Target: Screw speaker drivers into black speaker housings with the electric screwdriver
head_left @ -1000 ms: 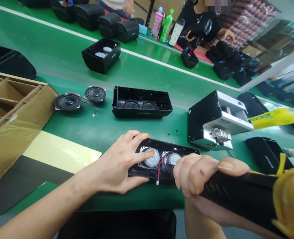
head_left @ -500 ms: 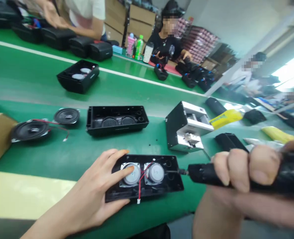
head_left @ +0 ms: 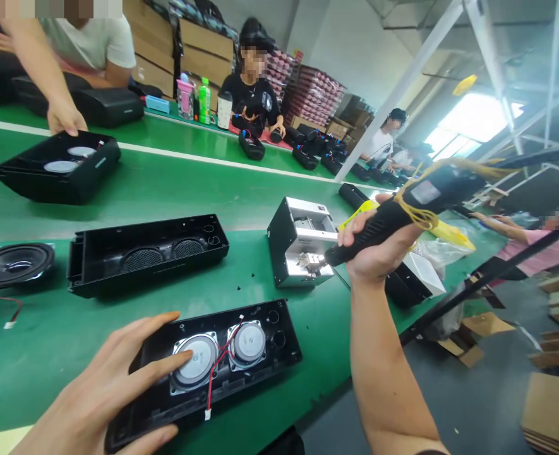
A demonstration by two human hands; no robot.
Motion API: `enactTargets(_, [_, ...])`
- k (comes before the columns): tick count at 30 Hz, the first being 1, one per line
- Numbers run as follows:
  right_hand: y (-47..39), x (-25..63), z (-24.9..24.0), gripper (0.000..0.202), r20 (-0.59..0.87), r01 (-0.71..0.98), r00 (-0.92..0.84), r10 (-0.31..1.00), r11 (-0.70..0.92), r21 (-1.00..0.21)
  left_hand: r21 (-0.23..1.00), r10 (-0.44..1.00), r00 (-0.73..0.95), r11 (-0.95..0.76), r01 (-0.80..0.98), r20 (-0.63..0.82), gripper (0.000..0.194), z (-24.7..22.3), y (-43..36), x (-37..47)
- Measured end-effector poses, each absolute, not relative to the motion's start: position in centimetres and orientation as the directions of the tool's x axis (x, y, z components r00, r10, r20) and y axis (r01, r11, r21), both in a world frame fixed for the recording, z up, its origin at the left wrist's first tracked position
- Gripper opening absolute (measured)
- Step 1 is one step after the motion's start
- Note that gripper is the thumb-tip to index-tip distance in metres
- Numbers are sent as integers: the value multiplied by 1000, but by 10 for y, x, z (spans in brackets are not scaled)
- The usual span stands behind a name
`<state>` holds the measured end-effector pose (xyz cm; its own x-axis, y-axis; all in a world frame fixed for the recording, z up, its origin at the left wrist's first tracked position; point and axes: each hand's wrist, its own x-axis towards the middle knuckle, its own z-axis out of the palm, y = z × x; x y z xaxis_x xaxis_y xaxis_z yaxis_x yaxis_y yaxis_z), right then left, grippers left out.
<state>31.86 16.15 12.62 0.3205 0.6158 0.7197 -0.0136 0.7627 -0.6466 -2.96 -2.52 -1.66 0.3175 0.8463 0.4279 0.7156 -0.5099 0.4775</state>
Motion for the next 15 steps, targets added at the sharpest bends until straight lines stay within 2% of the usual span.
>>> enactTargets(7, [161, 321, 120, 69, 707, -17, 309, 636, 747, -664, 515, 872, 282, -468, 718, 400, 53, -10, -27, -25])
enactTargets(15, [139, 324, 129, 65, 715, -57, 291, 636, 757, -651, 531, 875, 291, -469, 706, 386, 54, -8, -29, -25])
